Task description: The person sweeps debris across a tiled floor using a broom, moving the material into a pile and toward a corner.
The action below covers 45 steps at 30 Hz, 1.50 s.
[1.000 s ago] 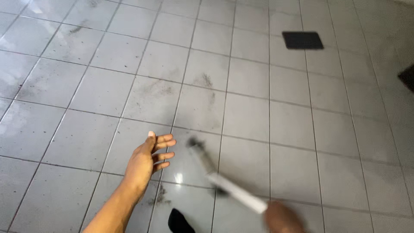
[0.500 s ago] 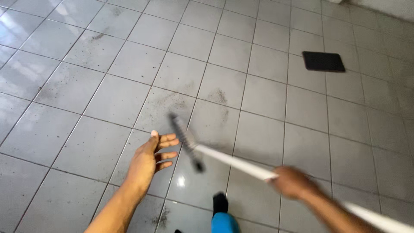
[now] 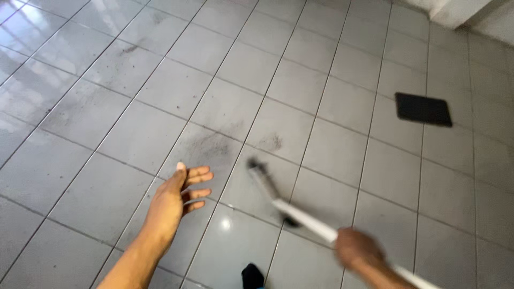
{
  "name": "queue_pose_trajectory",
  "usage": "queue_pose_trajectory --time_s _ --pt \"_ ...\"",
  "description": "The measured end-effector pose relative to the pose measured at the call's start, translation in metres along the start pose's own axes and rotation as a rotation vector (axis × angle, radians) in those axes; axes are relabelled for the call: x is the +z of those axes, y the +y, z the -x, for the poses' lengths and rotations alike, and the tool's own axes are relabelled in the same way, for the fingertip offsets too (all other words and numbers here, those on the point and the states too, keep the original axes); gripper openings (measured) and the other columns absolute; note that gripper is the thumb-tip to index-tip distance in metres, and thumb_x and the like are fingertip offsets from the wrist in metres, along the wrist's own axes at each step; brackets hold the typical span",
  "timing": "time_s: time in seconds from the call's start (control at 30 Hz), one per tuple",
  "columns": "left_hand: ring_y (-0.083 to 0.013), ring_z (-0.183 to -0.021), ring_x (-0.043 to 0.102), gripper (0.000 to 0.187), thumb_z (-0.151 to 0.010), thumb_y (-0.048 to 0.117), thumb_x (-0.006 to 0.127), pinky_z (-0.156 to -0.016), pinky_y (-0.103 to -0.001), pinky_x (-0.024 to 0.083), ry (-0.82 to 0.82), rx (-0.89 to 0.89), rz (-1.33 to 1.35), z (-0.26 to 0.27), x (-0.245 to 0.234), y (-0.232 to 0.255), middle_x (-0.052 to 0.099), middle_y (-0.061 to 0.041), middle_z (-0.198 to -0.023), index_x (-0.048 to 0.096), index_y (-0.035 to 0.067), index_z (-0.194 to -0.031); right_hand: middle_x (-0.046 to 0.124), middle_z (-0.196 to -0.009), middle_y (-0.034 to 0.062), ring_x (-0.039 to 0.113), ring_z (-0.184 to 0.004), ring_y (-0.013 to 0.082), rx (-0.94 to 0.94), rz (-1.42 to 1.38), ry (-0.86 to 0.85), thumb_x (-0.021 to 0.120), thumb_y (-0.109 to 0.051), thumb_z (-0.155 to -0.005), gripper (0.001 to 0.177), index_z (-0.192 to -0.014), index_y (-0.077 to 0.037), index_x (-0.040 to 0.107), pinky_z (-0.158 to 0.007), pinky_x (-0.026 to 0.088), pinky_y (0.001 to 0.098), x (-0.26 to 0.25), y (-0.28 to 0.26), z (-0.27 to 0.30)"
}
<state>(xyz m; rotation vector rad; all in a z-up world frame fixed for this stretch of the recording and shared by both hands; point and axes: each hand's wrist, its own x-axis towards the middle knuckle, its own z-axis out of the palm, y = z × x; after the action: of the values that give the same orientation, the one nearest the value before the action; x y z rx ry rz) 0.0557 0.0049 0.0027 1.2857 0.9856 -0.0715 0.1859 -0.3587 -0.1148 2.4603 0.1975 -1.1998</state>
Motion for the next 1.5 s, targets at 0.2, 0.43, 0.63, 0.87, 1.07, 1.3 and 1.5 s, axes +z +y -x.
queue_pose_trajectory --time_s 0.2,0.43,0.63,0.87,1.07,1.3,1.5 --pt "-0.0222 -0.106 0.07 0.064 -0.103 0.048 0.024 -0.09 -0.035 0.053 -0.013 0.021 0.017 -0.025 0.021 0.032 0.076 -0.004 -0.127 0.07 0.011 -0.129 0.071 -0.117 0.0102 0.072 -0.104 0.0298 -0.224 -0.126 -0.126 0.056 -0.022 -0.1 0.029 -0.123 -0.01 0.07 -0.091 0.06 0.0449 -0.026 -0.102 0.02" --pt "-0.0201 -0.105 0.07 0.064 -0.103 0.048 0.022 -0.088 -0.034 0.054 -0.061 0.039 0.009 -0.066 0.035 0.058 0.076 -0.003 -0.125 0.069 0.012 -0.127 0.074 -0.106 0.0075 0.07 -0.095 0.0221 -0.271 -0.114 -0.013 0.061 -0.043 -0.098 0.035 -0.115 -0.014 0.073 -0.091 0.056 0.0431 -0.112 -0.027 -0.02" --pt "-0.0211 -0.1 0.069 0.064 -0.104 0.048 0.024 -0.084 -0.034 0.052 -0.109 0.028 -0.026 -0.103 0.045 0.076 0.077 -0.003 -0.124 0.072 0.011 -0.125 0.069 -0.09 0.0001 0.065 -0.075 0.0109 0.088 -0.001 -0.004 0.052 -0.032 -0.106 0.026 -0.121 -0.015 0.066 -0.072 0.059 0.0365 -0.158 0.021 -0.036" --pt "-0.0188 -0.101 0.069 0.066 -0.103 0.05 0.023 -0.087 -0.033 0.055 -0.146 0.032 -0.04 -0.098 0.04 0.067 0.077 -0.002 -0.125 0.071 0.012 -0.126 0.073 -0.1 0.0027 0.071 -0.087 0.0122 0.187 -0.02 -0.105 0.053 -0.028 -0.105 0.03 -0.126 -0.012 0.067 -0.079 0.062 0.0333 -0.095 0.016 -0.029" --pt "-0.0194 -0.101 0.068 0.064 -0.103 0.049 0.025 -0.087 -0.034 0.053 -0.129 0.009 -0.001 -0.077 0.045 0.045 0.076 -0.002 -0.125 0.071 0.011 -0.126 0.07 -0.114 0.0056 0.069 -0.102 0.0166 0.005 -0.149 -0.177 0.052 -0.028 -0.105 0.029 -0.126 -0.014 0.068 -0.094 0.057 0.04 -0.046 -0.05 0.019" --pt "-0.0194 -0.102 0.069 0.066 -0.102 0.049 0.021 -0.089 -0.034 0.054 -0.132 0.025 -0.012 -0.043 0.02 0.036 0.076 -0.004 -0.124 0.07 0.012 -0.126 0.074 -0.087 0.0036 0.066 -0.076 0.0175 -0.119 -0.249 -0.076 0.054 -0.044 -0.102 0.037 -0.113 -0.015 0.075 -0.078 0.058 0.0398 -0.083 -0.002 0.016" --pt "-0.0197 -0.106 0.069 0.066 -0.102 0.05 0.022 -0.091 -0.034 0.053 -0.123 0.01 0.002 -0.035 -0.039 0.038 0.075 -0.003 -0.126 0.069 0.012 -0.127 0.075 -0.088 0.0032 0.068 -0.077 0.0167 0.134 -0.096 0.024 0.052 -0.039 -0.105 0.034 -0.118 -0.015 0.072 -0.077 0.06 0.0409 -0.081 0.013 0.006"
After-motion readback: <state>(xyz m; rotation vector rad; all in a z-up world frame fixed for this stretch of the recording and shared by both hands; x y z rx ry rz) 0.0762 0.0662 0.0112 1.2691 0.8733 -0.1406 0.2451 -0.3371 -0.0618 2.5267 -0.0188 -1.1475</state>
